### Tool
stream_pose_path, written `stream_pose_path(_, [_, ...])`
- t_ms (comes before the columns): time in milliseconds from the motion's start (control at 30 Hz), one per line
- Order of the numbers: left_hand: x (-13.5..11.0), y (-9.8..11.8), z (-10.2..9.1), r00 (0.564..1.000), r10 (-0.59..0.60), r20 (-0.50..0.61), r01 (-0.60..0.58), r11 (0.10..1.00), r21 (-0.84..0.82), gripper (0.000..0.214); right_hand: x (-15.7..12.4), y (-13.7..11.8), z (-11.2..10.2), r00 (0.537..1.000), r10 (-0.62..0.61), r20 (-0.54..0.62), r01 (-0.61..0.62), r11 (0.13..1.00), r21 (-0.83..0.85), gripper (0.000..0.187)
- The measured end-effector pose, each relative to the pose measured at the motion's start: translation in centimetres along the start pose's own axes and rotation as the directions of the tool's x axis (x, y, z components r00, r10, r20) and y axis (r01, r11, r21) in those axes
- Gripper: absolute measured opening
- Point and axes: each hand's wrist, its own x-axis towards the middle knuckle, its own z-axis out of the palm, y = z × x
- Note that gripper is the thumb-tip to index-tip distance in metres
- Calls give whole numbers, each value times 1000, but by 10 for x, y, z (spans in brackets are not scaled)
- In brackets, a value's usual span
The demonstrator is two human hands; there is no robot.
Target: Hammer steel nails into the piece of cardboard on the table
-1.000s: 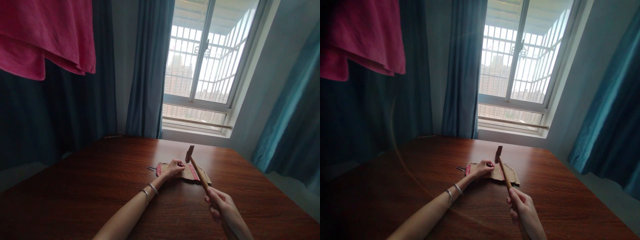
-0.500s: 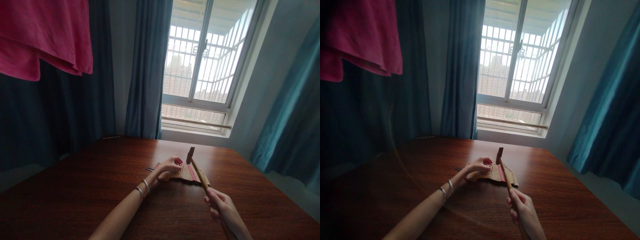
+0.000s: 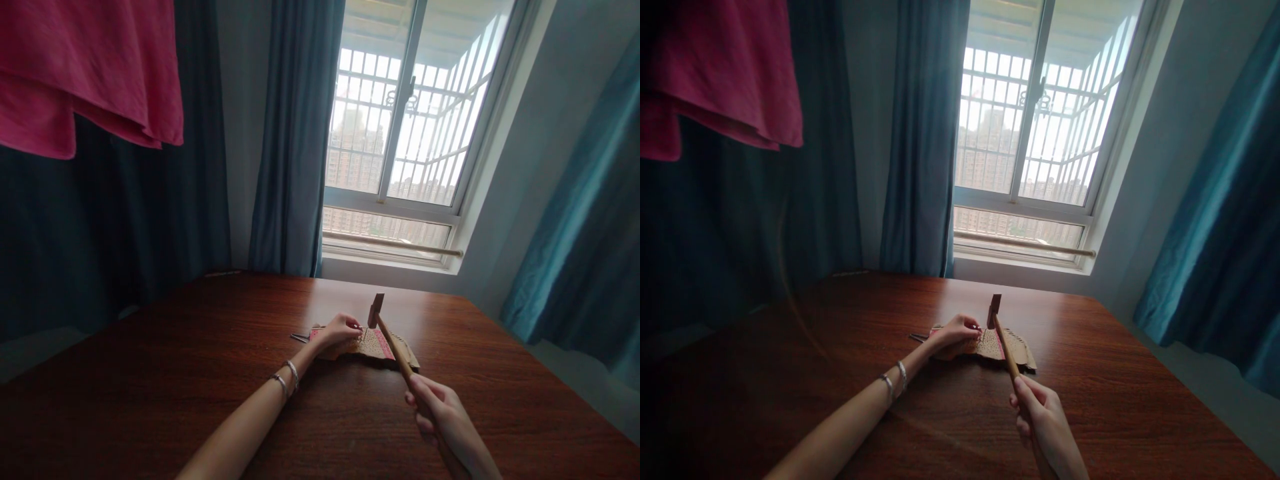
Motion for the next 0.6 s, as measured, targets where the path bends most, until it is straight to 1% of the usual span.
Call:
stream_pose_path(133, [-1, 0, 3, 1000, 10, -19, -10, 1000, 19, 30, -1, -3, 2, 1000, -7, 30, 7, 1000, -4, 40])
stream_pose_path(300, [-1, -2, 5, 999, 39, -35, -38, 998, 43, 28, -3, -8, 6, 1000, 8, 9, -9, 1000, 8, 41])
stream_pose_path(433, [-1, -2, 5, 998, 32, -49, -28, 997, 69, 27, -2, -11, 7, 999, 6, 44, -4, 999, -37, 42])
stream_pose_path(600, [1, -4, 5, 998, 49, -36, -46, 997, 64, 28, -1, -10, 9, 999, -19, 40, 21, 998, -52, 43])
